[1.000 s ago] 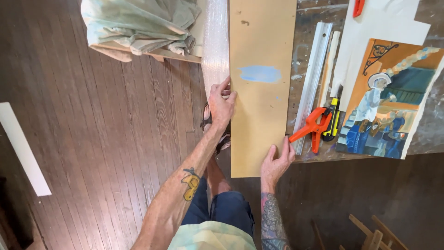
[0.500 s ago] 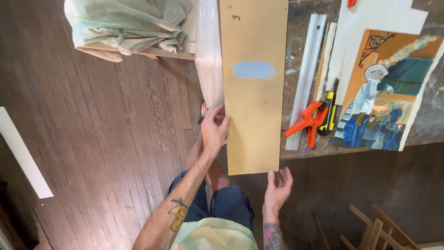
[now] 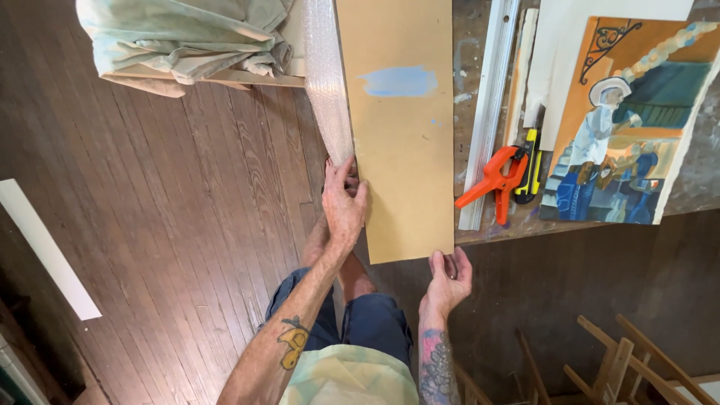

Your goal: Trimming the edges of paper prints using a utility knife and a metal straight edge on a workshop bench.

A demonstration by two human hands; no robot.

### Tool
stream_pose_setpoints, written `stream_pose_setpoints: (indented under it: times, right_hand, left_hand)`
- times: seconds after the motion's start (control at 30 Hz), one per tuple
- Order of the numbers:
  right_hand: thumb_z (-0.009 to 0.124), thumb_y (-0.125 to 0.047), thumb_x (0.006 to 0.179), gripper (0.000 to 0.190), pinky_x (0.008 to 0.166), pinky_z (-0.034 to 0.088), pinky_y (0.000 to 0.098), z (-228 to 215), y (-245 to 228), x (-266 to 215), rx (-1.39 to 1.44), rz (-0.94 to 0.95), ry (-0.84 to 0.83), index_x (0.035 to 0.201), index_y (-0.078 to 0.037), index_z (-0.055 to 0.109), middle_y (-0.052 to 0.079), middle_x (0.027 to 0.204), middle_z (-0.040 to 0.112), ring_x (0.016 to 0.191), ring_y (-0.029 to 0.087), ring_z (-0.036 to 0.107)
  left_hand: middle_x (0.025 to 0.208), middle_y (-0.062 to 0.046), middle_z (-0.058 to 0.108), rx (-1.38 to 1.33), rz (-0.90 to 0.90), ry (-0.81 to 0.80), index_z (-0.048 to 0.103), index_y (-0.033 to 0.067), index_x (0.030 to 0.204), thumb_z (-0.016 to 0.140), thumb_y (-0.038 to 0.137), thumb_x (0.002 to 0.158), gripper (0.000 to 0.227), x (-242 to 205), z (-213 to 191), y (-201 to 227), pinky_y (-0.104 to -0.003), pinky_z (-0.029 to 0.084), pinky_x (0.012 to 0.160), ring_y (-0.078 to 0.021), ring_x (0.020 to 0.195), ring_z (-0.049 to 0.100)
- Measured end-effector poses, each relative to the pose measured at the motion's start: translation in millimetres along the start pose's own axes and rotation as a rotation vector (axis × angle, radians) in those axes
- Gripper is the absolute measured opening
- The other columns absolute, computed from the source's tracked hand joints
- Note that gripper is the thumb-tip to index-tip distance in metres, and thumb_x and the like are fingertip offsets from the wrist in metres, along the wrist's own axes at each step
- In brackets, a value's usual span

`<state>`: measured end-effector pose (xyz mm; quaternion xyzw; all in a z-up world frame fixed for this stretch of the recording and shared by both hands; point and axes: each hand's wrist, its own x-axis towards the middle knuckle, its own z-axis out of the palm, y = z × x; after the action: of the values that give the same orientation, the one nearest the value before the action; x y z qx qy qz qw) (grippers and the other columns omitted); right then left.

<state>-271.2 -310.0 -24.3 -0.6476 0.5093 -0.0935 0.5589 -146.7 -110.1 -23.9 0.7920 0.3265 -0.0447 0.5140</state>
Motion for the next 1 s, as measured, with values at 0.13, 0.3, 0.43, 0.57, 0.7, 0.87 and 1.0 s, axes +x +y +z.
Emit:
stream_pose_setpoints:
  times: [0.13,0.3,0.43,0.57,0.7,0.87,1.0]
  right_hand:
    - [0.084,0.006,0.083,0.055,0.083,0.069,0.0373,1.0,14.0,12.4,0.040,-0.021,0.035,0.131,-0.008,0.063,0.011,0.121,0.062,0.109,0.020,0.067]
    - [0.084,0.006,0.082,0.054,0.084,0.069,0.0365,4.5,6.5,7.0,0.061,-0.019,0.067,0.130,-0.008,0.064,0.009,0.118,0.063,0.106,0.017,0.068]
    - [0.082,0.004,0.084,0.050,0.083,0.069,0.0334,10.6,-1.8,0.0,0.057,-0.012,0.051,0.129,-0.010,0.065,0.005,0.112,0.064,0.101,0.012,0.066]
    - [0.084,0.005,0.083,0.050,0.080,0.069,0.0314,9.3,10.4,10.7,-0.026,-0.105,0.020,0.127,-0.009,0.066,0.007,0.107,0.064,0.097,0.011,0.065]
    - [0.084,0.003,0.083,0.058,0.081,0.067,0.0386,5.8,-10.9,3.1,-0.280,-0.328,-0.065,0.137,-0.009,0.066,0.014,0.119,0.053,0.105,0.021,0.061]
    - [0.079,-0.011,0.091,0.057,0.107,0.049,0.0527,15.8,-60.7,-14.3,-0.641,-0.521,-0.212,0.145,-0.008,0.060,0.020,0.133,0.048,0.127,0.036,0.049]
    - [0.092,-0.021,0.075,0.092,0.116,0.031,0.0634,23.2,-57.6,-2.4,-0.716,-0.594,-0.354,0.154,-0.005,0.048,0.021,0.145,0.043,0.137,0.044,0.039]
  left_hand:
    - [0.113,-0.004,0.065,0.055,0.003,0.005,0.065,0.0218,0.139,0.076,0.010,0.085,0.057,-0.5,5.1,-5.9,-0.037,0.065,0.085,-0.0216,0.099,0.072]
    - [0.114,-0.007,0.064,0.024,0.032,0.015,0.064,0.0188,0.141,0.075,0.008,0.086,0.057,-2.0,6.4,-7.7,-0.031,0.066,0.080,-0.0218,0.096,0.072]
    - [0.119,-0.008,0.062,0.041,0.067,0.018,0.062,0.0184,0.143,0.074,0.008,0.086,0.059,-5.6,7.5,-9.5,-0.033,0.066,0.080,-0.0242,0.099,0.072]
    - [0.117,-0.006,0.063,0.029,0.059,0.025,0.063,0.0193,0.142,0.073,0.008,0.087,0.057,-1.3,9.7,-13.3,-0.029,0.065,0.079,-0.0213,0.097,0.072]
    - [0.112,-0.007,0.063,0.002,0.042,0.051,0.065,0.0195,0.140,0.076,0.007,0.085,0.058,-4.7,8.3,-7.7,-0.029,0.065,0.078,-0.0218,0.096,0.072]
    - [0.118,-0.012,0.063,-0.086,0.018,0.066,0.065,0.0150,0.140,0.077,0.005,0.082,0.060,-20.6,1.0,15.7,-0.025,0.066,0.078,-0.0245,0.100,0.071]
    - [0.145,-0.026,0.044,-0.103,0.003,0.020,0.043,0.0030,0.154,0.074,0.008,0.087,0.073,-48.1,17.3,1.0,-0.042,0.052,0.103,-0.0397,0.131,0.051]
